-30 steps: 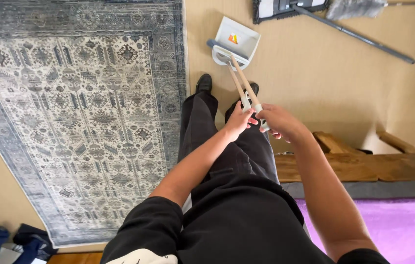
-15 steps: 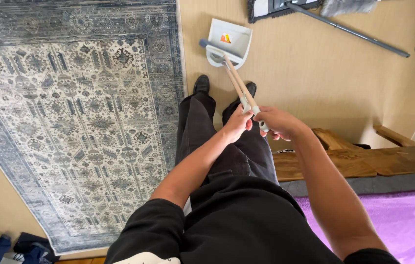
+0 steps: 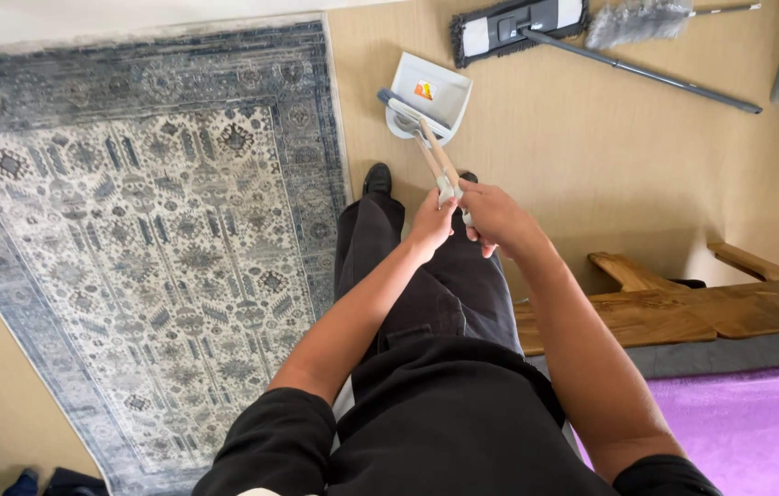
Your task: Sweep the floor around the bed with a broom and dustpan, then mop the area using a spray bottle and flat mop.
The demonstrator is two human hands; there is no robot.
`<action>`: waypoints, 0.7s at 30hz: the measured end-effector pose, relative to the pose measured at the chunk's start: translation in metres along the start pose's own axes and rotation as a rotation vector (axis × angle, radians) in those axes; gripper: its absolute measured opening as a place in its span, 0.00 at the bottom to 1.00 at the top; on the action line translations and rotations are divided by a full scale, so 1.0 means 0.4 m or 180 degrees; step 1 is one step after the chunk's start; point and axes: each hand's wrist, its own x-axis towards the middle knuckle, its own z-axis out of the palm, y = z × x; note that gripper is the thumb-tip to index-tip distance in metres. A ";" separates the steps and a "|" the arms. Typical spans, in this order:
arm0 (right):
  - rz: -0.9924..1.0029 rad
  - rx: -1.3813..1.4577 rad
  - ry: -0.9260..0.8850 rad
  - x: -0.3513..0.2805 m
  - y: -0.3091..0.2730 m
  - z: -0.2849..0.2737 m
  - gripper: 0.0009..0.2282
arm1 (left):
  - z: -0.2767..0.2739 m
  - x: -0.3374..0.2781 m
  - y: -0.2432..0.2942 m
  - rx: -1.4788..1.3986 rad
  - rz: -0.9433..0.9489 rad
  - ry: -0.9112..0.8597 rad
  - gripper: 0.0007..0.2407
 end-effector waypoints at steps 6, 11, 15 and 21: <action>-0.0398 0.0525 0.0021 0.093 0.054 0.001 0.18 | -0.029 0.016 0.053 0.0690 0.0139 0.0353 0.12; -0.0529 0.0950 -0.0090 0.028 0.005 -0.011 0.22 | -0.150 0.060 0.184 0.1183 -0.0023 0.0230 0.13; -0.0497 0.0993 -0.0056 0.054 0.096 -0.029 0.26 | -0.273 0.102 0.351 0.2519 -0.0110 -0.0491 0.14; 0.0113 0.1248 0.0127 0.215 0.428 -0.040 0.25 | -0.331 0.194 0.594 0.3904 -0.0305 -0.0724 0.11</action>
